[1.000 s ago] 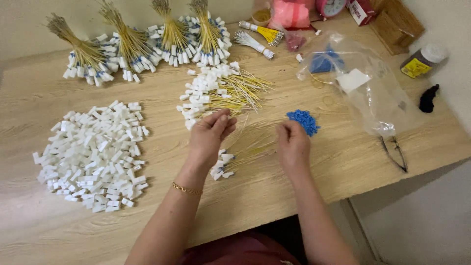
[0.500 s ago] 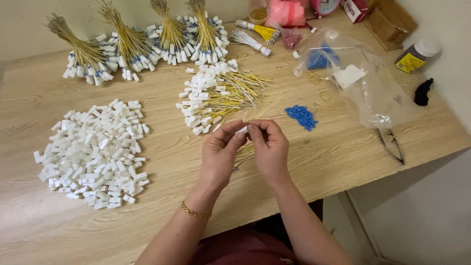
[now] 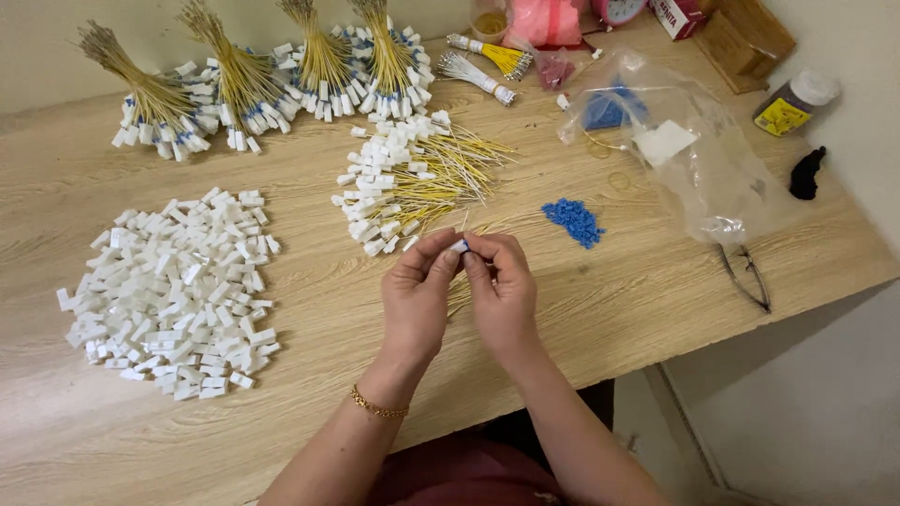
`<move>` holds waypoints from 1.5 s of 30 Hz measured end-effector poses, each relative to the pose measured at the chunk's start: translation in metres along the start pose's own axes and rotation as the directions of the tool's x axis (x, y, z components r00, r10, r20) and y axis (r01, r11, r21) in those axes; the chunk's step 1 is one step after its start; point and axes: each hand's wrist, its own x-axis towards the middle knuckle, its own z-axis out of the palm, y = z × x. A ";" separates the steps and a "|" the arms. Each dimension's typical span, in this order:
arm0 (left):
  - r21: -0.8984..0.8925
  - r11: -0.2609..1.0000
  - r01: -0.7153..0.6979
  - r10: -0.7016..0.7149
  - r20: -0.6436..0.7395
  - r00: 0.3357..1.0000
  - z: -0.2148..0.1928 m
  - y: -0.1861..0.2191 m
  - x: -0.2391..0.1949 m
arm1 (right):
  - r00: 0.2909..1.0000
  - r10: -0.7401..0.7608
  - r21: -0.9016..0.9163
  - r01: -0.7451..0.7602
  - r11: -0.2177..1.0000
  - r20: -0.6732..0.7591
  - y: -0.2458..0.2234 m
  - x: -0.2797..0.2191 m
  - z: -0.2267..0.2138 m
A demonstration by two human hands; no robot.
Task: Assembling small white plastic connectors onto thin yellow wires at a workbench
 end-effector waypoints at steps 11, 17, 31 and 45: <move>0.219 0.975 -0.039 0.039 0.002 0.999 -0.003 0.007 0.000 | 0.995 0.096 -0.054 -0.096 0.994 -0.006 0.024 -0.017 0.008; 0.619 0.776 -0.120 -0.016 0.209 0.978 -0.038 0.006 0.007 | 0.981 0.187 -0.209 -0.171 0.963 0.058 0.070 -0.019 -0.026; 0.867 0.053 -0.496 0.349 0.449 0.822 -0.058 0.009 0.161 | 0.956 0.221 -0.600 -0.294 0.744 -0.194 0.114 -0.003 -0.111; 0.588 -0.461 -0.664 -0.121 0.700 0.704 0.018 -0.070 0.298 | 0.989 0.028 -0.792 -0.135 0.595 -0.148 0.114 0.002 -0.103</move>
